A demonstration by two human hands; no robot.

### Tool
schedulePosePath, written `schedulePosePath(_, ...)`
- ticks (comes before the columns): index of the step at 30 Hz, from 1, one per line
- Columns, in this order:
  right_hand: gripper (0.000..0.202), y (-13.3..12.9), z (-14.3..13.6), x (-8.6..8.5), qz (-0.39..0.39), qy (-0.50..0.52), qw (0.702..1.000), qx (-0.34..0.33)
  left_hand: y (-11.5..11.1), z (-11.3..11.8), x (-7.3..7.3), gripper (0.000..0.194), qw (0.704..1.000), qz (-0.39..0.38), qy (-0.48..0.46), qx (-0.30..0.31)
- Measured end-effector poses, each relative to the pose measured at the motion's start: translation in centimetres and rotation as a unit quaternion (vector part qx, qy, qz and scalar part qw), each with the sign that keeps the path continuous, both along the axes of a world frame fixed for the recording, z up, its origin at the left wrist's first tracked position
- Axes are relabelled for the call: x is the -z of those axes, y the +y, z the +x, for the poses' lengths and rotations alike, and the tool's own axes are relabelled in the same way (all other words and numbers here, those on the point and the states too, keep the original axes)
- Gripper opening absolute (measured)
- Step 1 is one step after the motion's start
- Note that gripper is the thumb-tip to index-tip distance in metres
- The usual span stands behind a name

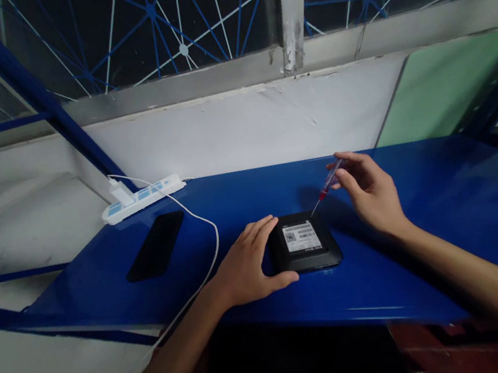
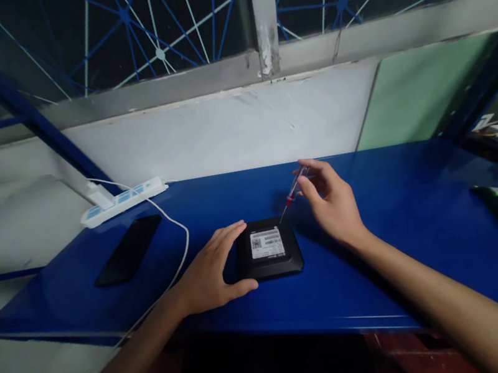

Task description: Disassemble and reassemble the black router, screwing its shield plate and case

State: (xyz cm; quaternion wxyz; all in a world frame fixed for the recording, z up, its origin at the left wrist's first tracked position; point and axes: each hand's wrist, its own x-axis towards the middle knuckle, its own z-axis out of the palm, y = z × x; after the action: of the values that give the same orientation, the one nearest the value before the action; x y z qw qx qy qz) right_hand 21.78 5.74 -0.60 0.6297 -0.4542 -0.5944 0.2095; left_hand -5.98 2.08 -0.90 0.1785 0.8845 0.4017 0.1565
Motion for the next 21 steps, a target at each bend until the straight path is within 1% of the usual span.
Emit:
schedulePosePath(7,0.04,-0.17,-0.11,0.14,-0.004,-0.001,1.0,-0.029,0.08,-0.17,0.18,0.09,1.0,-0.006,0.012,-0.001)
schedulePosePath(11,0.031,-0.18,-0.2,-0.11,0.009,0.025,0.999,-0.027,0.06,-0.18,0.11,0.09,1.0,-0.012,0.024,-0.004)
schedulePosePath(14,0.024,-0.37,-0.36,-0.44,0.011,0.056,0.998,-0.041,0.03,-0.16,0.03,0.091,1.0,-0.015,0.024,-0.006)
schedulePosePath(17,0.027,-0.57,-0.49,-0.69,0.013,0.062,0.996,-0.057,0.03,-0.12,-0.06,0.091,1.0,-0.008,0.019,-0.005)
schedulePosePath(19,0.031,-0.56,-0.46,-0.72,0.021,0.045,0.998,-0.047,0.05,-0.08,-0.11,0.091,1.0,0.0,0.022,0.003)
schedulePosePath(21,0.03,-0.46,-0.31,-0.65,0.025,0.016,0.999,-0.018,0.08,-0.02,-0.15,0.09,1.0,0.007,0.023,0.014)
